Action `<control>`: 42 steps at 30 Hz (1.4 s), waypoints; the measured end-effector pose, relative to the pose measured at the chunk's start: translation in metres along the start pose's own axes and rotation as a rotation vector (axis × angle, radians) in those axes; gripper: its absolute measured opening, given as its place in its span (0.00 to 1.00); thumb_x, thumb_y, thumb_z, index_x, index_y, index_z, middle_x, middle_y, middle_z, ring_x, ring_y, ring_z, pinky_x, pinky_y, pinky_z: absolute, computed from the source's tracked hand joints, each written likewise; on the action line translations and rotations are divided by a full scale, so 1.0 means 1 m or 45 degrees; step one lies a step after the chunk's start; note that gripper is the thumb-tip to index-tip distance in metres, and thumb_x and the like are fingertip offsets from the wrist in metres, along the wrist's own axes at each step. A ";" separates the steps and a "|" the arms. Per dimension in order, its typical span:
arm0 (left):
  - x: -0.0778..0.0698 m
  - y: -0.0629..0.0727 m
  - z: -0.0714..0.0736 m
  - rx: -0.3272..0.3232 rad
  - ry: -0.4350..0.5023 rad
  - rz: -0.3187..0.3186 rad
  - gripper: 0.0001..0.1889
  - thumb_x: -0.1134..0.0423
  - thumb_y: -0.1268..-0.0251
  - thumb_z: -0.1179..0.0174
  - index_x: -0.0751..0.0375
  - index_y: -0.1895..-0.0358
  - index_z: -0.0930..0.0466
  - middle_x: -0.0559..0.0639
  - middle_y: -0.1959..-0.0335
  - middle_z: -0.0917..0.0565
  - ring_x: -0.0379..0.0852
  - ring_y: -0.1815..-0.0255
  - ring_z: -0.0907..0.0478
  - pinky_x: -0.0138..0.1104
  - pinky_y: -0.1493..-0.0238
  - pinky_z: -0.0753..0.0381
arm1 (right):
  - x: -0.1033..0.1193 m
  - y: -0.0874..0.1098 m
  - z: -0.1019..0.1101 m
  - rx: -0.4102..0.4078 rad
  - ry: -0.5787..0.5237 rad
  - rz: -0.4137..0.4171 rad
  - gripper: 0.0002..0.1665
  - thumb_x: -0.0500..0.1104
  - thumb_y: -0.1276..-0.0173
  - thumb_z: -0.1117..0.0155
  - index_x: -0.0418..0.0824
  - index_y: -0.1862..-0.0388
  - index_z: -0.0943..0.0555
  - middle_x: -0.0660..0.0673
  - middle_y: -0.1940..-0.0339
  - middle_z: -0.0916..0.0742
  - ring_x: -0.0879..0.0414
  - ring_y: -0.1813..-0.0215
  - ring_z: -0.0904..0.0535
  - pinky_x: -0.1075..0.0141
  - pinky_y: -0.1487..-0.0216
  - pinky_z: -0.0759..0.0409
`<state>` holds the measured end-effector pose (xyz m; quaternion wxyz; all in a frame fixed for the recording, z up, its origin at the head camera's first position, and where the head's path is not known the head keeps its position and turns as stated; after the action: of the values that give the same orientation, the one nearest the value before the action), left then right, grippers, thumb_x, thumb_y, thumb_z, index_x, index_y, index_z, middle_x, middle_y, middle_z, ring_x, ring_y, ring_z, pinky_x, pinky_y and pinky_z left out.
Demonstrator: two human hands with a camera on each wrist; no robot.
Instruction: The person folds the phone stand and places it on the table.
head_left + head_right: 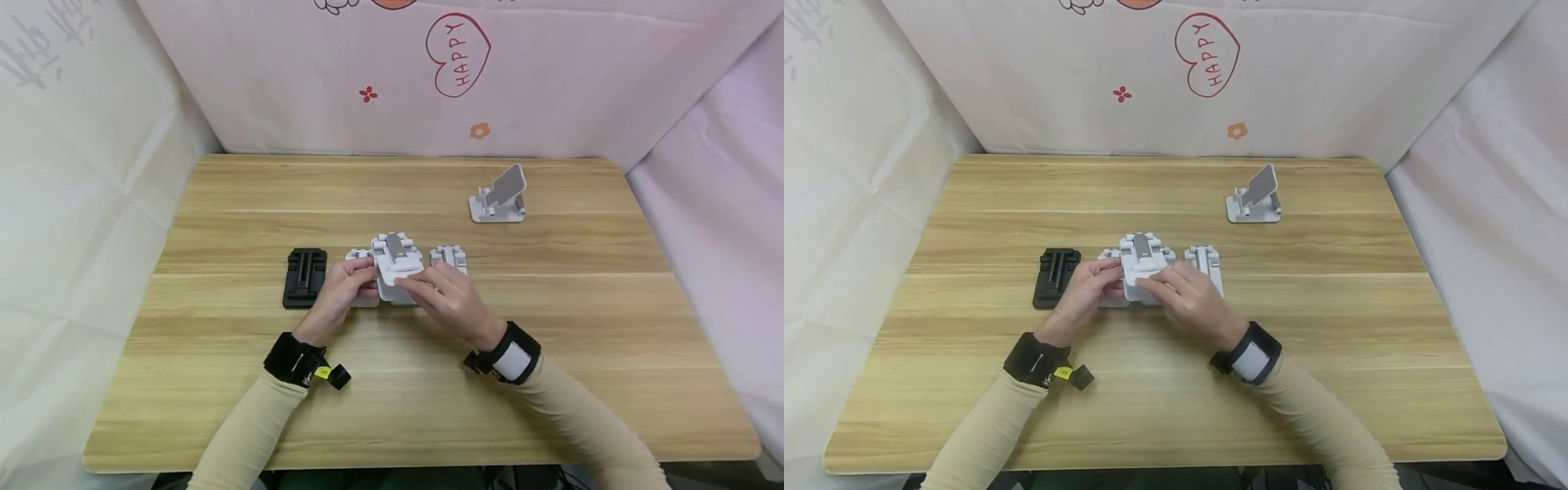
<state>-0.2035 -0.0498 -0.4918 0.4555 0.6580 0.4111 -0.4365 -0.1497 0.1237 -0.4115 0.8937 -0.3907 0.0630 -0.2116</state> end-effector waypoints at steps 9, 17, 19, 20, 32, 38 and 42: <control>0.001 -0.002 0.001 0.002 0.028 -0.008 0.21 0.71 0.24 0.45 0.79 0.34 0.27 0.73 0.44 0.17 0.37 0.67 0.13 0.27 0.65 0.12 | 0.001 0.007 -0.007 0.062 0.020 -0.020 0.14 0.33 0.35 0.28 0.38 0.50 0.11 0.47 0.63 0.14 0.55 0.65 0.23 0.67 0.66 0.21; -0.002 -0.002 -0.001 -0.002 0.027 -0.014 0.21 0.71 0.25 0.45 0.78 0.33 0.27 0.74 0.42 0.18 0.36 0.68 0.13 0.26 0.65 0.12 | -0.007 0.008 -0.005 -0.030 -0.169 -0.157 0.11 0.35 0.34 0.26 0.36 0.53 0.11 0.45 0.63 0.14 0.53 0.62 0.21 0.66 0.65 0.23; -0.003 -0.002 -0.001 -0.003 0.030 -0.012 0.21 0.71 0.25 0.45 0.78 0.33 0.27 0.75 0.42 0.19 0.36 0.68 0.13 0.26 0.65 0.12 | -0.011 0.009 -0.003 -0.088 -0.251 -0.210 0.09 0.40 0.28 0.30 0.35 0.55 0.12 0.43 0.62 0.13 0.51 0.61 0.21 0.65 0.62 0.24; -0.003 -0.002 -0.002 -0.005 0.031 -0.009 0.21 0.71 0.25 0.45 0.78 0.33 0.27 0.75 0.41 0.19 0.36 0.68 0.13 0.26 0.65 0.12 | -0.014 0.009 -0.003 -0.120 -0.291 -0.241 0.10 0.42 0.26 0.32 0.35 0.56 0.12 0.43 0.63 0.13 0.50 0.61 0.21 0.65 0.62 0.24; -0.002 -0.002 0.000 -0.008 0.027 0.009 0.21 0.70 0.24 0.45 0.76 0.32 0.27 0.73 0.42 0.18 0.37 0.65 0.13 0.27 0.63 0.12 | -0.051 0.024 -0.006 -0.330 -0.654 -0.796 0.07 0.27 0.30 0.35 0.29 0.56 0.14 0.39 0.60 0.12 0.56 0.58 0.20 0.72 0.54 0.20; -0.002 -0.002 0.001 -0.002 0.010 0.004 0.21 0.70 0.24 0.46 0.77 0.32 0.27 0.73 0.42 0.18 0.37 0.65 0.13 0.28 0.62 0.11 | -0.059 0.031 -0.013 -0.303 -0.733 -1.004 0.10 0.31 0.26 0.36 0.30 0.49 0.15 0.36 0.53 0.13 0.56 0.52 0.18 0.72 0.47 0.18; -0.003 -0.002 0.001 -0.003 0.006 0.007 0.21 0.70 0.23 0.46 0.77 0.32 0.27 0.72 0.42 0.17 0.37 0.65 0.13 0.28 0.62 0.11 | -0.063 0.036 -0.021 -0.200 -0.784 -1.207 0.15 0.38 0.24 0.36 0.33 0.42 0.17 0.37 0.46 0.13 0.57 0.48 0.17 0.71 0.44 0.18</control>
<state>-0.2060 -0.0504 -0.4895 0.4565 0.6595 0.4110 -0.4333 -0.2008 0.1587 -0.4553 0.6464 -0.4853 -0.3668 -0.4606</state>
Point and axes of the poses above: each hand's wrist, its own y-axis away from the middle knuckle, its own z-axis out of the back of the hand, x = y × z, the point moved 6 cm from there along -y, towards the middle knuckle
